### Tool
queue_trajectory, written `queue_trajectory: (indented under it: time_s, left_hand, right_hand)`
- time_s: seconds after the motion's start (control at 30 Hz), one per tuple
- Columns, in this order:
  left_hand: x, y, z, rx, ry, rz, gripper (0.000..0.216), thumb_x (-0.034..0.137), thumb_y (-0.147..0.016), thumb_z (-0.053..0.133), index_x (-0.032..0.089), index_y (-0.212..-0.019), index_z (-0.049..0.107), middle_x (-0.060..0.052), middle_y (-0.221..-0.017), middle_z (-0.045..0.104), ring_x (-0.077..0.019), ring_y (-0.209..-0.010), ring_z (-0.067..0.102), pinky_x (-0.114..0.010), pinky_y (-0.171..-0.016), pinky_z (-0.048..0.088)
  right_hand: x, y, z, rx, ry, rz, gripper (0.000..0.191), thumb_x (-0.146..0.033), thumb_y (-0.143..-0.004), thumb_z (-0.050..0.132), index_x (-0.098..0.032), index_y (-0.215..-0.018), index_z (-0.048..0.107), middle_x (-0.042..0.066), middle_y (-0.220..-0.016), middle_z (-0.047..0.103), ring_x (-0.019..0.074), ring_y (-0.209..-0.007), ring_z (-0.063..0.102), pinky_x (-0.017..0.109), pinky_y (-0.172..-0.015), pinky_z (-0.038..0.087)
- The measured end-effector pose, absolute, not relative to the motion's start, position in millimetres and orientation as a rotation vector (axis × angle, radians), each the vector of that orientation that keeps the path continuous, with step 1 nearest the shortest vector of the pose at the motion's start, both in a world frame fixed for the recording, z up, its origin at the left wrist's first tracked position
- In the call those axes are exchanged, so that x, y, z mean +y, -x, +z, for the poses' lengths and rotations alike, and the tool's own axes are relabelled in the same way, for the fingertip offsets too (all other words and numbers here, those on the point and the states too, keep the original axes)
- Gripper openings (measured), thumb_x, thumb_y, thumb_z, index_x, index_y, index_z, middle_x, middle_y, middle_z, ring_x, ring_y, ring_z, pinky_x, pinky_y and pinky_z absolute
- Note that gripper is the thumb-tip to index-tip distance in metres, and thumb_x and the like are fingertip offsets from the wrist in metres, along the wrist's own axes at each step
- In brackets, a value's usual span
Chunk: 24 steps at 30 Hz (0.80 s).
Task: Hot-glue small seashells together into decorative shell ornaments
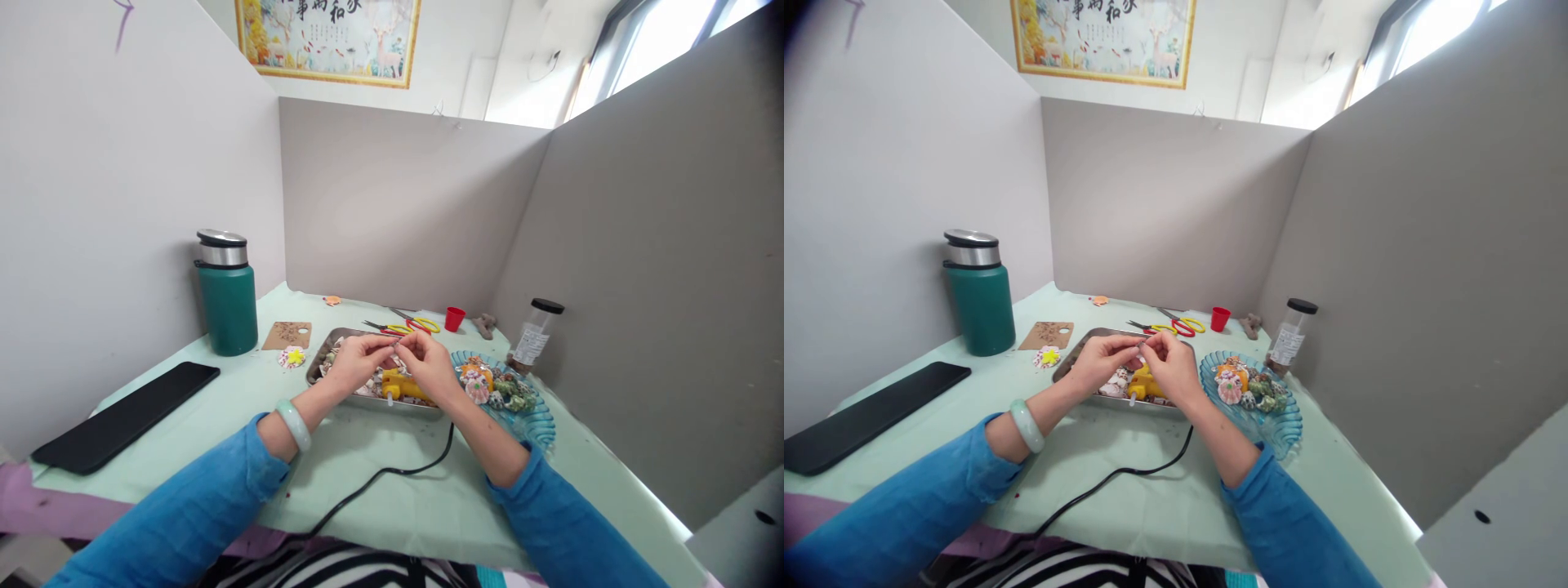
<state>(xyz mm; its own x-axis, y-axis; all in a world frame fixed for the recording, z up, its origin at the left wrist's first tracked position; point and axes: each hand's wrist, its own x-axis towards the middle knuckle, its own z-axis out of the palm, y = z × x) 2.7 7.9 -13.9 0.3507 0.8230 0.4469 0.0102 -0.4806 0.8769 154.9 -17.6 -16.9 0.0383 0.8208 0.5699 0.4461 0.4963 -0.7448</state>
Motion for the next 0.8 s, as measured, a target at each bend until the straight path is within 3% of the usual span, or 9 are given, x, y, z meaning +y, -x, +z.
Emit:
queue_trajectory:
  time_s: [0.8]
  left_hand:
    - [2.8,-4.8,-11.4,0.744,-1.686,1.228,0.031,0.03,-0.072,0.064,0.01,-0.094,0.072,-0.009,-0.083,0.073,-0.0203,-0.071,0.069,-0.03,-0.067,0.057]
  right_hand:
    - [-17.2,-155.2,-18.4,-1.62,1.13,0.354,0.012,-0.032,-0.077,0.055,-0.021,-0.073,0.054,-0.002,-0.062,0.057,0.0128,-0.054,0.05,0.025,-0.053,0.04]
